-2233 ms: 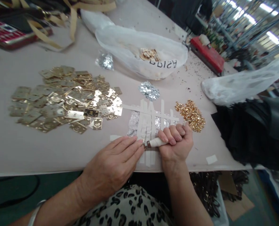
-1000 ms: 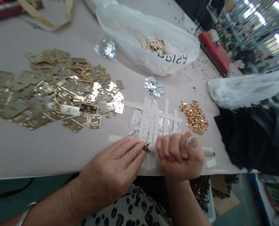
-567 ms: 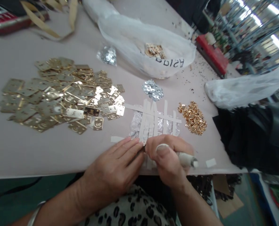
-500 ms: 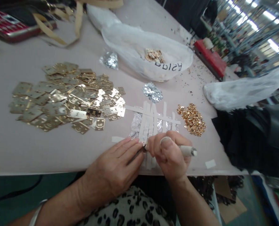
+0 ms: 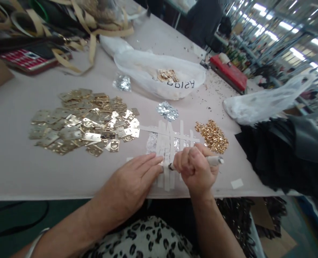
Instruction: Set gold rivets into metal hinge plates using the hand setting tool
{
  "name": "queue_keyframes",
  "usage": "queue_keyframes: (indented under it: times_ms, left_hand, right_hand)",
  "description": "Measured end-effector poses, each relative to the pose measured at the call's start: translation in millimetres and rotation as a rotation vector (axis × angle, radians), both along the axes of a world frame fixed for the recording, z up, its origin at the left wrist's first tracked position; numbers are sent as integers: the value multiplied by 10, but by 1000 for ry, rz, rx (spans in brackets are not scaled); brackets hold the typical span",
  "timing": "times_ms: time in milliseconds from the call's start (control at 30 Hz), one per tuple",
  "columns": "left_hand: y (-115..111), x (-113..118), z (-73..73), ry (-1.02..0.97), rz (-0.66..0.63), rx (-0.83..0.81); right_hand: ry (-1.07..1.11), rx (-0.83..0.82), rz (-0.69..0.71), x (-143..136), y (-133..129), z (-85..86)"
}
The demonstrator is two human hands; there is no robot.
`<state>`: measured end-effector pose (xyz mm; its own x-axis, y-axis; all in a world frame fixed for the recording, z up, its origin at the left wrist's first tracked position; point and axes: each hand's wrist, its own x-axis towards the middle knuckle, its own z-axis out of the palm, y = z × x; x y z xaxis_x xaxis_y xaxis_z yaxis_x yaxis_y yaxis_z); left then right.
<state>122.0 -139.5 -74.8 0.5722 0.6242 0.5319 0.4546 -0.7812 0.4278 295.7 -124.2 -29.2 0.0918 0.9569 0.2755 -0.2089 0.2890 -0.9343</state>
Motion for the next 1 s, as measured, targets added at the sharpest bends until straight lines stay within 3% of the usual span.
queue_keyframes:
  times_ms: [100,233,400,567,667,833,1000]
  left_hand:
    - [139,30,59,127,-77,15]
    - [249,112,103,224,-86,40]
    - [125,215,124,220,-6,148]
    - [-46,205,111,126,87,76]
    - [15,166,83,93,79,36]
    - [218,180,70,159,-84,51]
    - [141,205,88,235,22,120]
  right_hand:
    - [94,21,-3,86,-90,97]
    - [92,35,-59,164,-216,111]
    - [173,60,-115,216,-251,56]
    - [257,4,-52,151,-235,-32]
    - [266,-15,-41,94,-227,-61]
    - [256,-18,-69,86,-218,-41]
    - [241,-38,-107,128,-224,-43]
